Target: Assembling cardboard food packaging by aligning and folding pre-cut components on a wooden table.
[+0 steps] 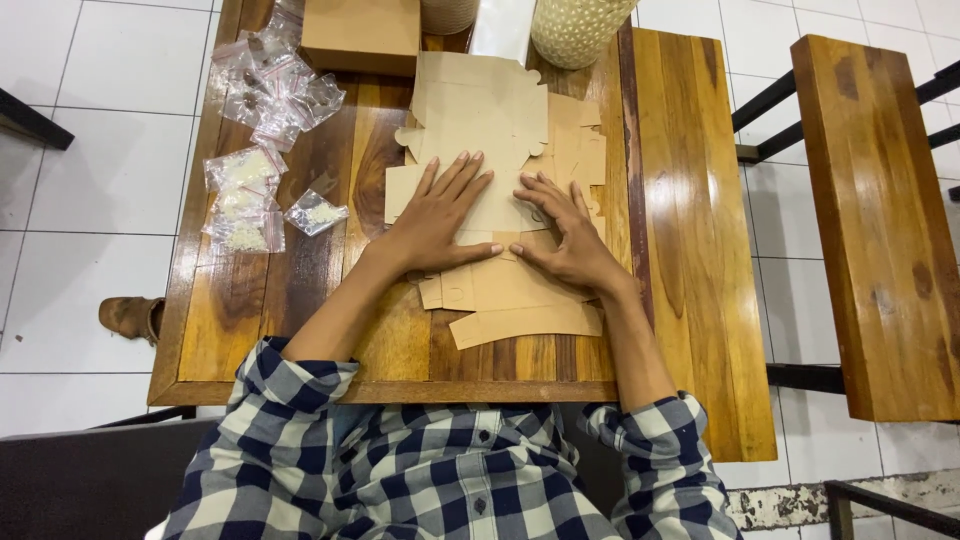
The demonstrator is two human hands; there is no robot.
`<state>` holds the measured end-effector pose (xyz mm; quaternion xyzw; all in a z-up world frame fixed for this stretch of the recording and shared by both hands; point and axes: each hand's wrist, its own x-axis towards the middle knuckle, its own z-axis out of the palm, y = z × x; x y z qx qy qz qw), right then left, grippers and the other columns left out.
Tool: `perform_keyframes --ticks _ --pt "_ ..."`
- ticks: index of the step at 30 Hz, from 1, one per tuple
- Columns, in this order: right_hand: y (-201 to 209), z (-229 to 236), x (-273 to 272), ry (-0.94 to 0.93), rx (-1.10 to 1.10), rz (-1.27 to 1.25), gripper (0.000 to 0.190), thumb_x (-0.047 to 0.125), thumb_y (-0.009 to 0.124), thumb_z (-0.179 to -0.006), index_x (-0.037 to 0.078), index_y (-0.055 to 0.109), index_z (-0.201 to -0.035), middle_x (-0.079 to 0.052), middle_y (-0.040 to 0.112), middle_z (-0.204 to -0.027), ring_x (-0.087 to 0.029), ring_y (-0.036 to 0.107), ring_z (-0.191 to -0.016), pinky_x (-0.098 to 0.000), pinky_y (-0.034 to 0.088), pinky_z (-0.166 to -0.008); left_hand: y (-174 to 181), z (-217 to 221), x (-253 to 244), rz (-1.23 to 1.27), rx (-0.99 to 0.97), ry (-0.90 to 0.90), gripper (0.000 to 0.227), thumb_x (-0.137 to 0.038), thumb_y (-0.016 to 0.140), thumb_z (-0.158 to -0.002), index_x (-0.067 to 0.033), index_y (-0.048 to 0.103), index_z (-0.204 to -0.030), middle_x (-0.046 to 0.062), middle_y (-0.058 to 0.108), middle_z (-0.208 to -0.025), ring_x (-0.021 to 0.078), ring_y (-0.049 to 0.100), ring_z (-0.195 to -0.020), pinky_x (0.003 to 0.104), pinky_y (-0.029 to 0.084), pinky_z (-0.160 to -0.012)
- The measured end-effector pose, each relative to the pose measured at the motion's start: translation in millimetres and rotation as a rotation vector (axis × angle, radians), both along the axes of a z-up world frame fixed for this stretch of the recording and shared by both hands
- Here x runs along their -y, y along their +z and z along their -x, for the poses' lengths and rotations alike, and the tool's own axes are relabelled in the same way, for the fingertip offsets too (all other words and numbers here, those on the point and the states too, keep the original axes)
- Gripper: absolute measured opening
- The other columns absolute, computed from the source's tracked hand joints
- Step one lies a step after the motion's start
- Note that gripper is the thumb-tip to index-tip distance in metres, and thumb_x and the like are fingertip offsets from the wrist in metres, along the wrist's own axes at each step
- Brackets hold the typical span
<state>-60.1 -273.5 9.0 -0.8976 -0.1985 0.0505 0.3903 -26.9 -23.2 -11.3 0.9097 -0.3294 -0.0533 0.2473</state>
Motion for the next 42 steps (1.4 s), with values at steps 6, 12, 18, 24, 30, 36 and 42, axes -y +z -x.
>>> perform_keyframes --ticks 6,12,18,24,30,36,42 --pt "10 3 -1 0.035 -0.027 0.008 0.079 0.038 0.09 -0.077 0.027 0.056 -0.148 -0.007 0.043 -0.165 -0.03 0.025 -0.158 -0.0586 -0.008 -0.126 -2 -1 0 0.012 0.004 -0.005 0.106 -0.077 0.064 -0.086 -0.0116 0.031 -0.164 0.017 0.024 -0.172 0.032 0.012 -0.161 0.054 -0.004 -0.129" --pt "12 4 -2 0.03 -0.028 0.001 0.075 0.037 0.09 -0.079 0.027 0.058 -0.146 -0.007 0.045 -0.164 -0.03 0.026 -0.158 -0.0595 -0.007 -0.126 2 -1 0 -0.006 -0.008 -0.003 0.106 -0.076 0.064 -0.086 -0.0126 0.03 -0.164 0.016 0.023 -0.173 0.0315 0.012 -0.161 0.053 -0.004 -0.129" --pt "5 3 -1 0.003 -0.001 0.009 0.063 0.033 0.084 -0.087 0.025 0.06 -0.144 -0.008 0.048 -0.162 -0.031 0.031 -0.156 -0.0598 -0.003 -0.126 0 -2 1 -0.007 -0.017 0.0 0.107 -0.077 0.065 -0.086 -0.0131 0.029 -0.164 0.015 0.022 -0.173 0.0313 0.011 -0.161 0.054 -0.004 -0.129" --pt "-5 0 -5 -0.059 0.053 0.014 0.044 0.029 0.076 -0.096 0.024 0.064 -0.138 -0.006 0.053 -0.158 -0.028 0.037 -0.153 -0.0598 0.002 -0.127 -1 -2 1 -0.008 -0.009 0.001 0.107 -0.076 0.065 -0.086 -0.0133 0.029 -0.165 0.015 0.023 -0.173 0.0318 0.013 -0.161 0.055 -0.003 -0.13" --pt "-12 -2 -4 -0.087 0.092 0.027 0.038 0.028 0.073 -0.099 0.021 0.065 -0.136 -0.006 0.055 -0.155 -0.028 0.04 -0.152 -0.0596 0.004 -0.127 -2 -1 1 -0.02 0.003 0.0 0.108 -0.078 0.064 -0.085 -0.0134 0.029 -0.164 0.015 0.025 -0.172 0.0315 0.015 -0.161 0.055 -0.002 -0.13" --pt "-1 2 -5 -0.052 0.057 0.014 0.047 0.028 0.077 -0.094 0.024 0.063 -0.138 -0.005 0.052 -0.158 -0.03 0.036 -0.154 -0.0603 0.002 -0.127 0 -1 0 -0.004 -0.01 -0.003 0.107 -0.077 0.065 -0.086 -0.0129 0.03 -0.164 0.015 0.023 -0.173 0.0321 0.014 -0.161 0.055 -0.001 -0.13" --pt "2 2 -2 -0.012 0.02 0.04 0.062 0.03 0.08 -0.087 0.025 0.059 -0.145 -0.007 0.048 -0.162 -0.032 0.032 -0.155 -0.0631 0.0 -0.126 0 -2 1 -0.007 -0.016 -0.004 0.107 -0.076 0.065 -0.086 -0.0135 0.029 -0.165 0.015 0.022 -0.173 0.0319 0.012 -0.161 0.054 -0.003 -0.13"
